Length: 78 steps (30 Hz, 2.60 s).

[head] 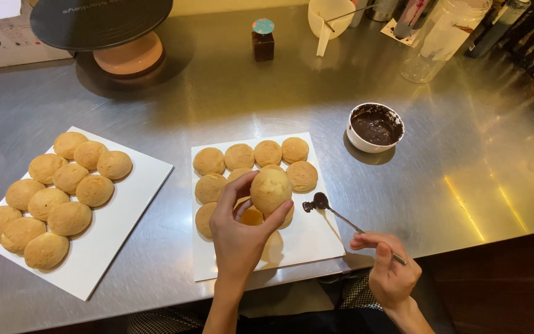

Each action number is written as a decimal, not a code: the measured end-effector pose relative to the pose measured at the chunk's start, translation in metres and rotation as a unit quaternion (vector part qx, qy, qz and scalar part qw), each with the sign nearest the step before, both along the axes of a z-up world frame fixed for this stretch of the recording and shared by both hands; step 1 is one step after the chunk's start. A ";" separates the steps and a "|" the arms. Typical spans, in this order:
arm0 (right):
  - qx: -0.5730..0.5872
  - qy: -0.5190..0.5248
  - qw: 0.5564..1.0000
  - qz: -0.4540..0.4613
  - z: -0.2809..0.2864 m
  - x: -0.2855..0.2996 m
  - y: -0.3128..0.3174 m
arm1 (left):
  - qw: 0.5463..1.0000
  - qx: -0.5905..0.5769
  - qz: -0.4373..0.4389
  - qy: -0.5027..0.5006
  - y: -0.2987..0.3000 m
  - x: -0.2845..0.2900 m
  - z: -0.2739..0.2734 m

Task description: Filling cream puffs with chocolate sauce using a spoon and arranging them on a tray

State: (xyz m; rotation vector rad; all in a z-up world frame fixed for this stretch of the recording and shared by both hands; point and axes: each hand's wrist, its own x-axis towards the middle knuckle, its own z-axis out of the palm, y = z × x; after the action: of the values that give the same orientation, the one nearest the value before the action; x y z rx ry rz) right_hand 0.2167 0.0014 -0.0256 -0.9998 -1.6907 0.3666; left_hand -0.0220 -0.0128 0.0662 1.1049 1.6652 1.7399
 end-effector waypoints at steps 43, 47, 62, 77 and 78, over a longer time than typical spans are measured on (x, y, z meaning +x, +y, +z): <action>-0.006 0.115 0.993 0.036 0.036 0.036 0.156 | 0.828 -0.070 -0.010 0.556 0.082 0.031 -0.062; 0.052 0.051 0.996 0.051 0.026 0.043 0.183 | 0.790 -0.154 -0.044 0.592 0.113 0.033 -0.062; -0.102 0.240 0.965 0.023 0.007 0.059 0.191 | 0.742 -0.277 -0.065 0.608 0.134 0.049 -0.055; -0.356 0.756 0.549 0.019 -0.026 0.092 0.210 | 0.984 -0.118 -0.080 0.110 0.069 -0.030 0.048; -0.312 0.615 0.723 0.042 -0.002 0.068 0.181 | 0.986 -0.102 -0.078 0.108 0.067 -0.031 0.048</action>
State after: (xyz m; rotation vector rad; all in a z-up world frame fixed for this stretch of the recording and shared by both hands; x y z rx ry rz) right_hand 0.2850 0.1825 -0.0277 -0.7784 -0.3366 1.3748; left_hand -0.0526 0.0546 0.1146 1.3261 1.7840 1.3587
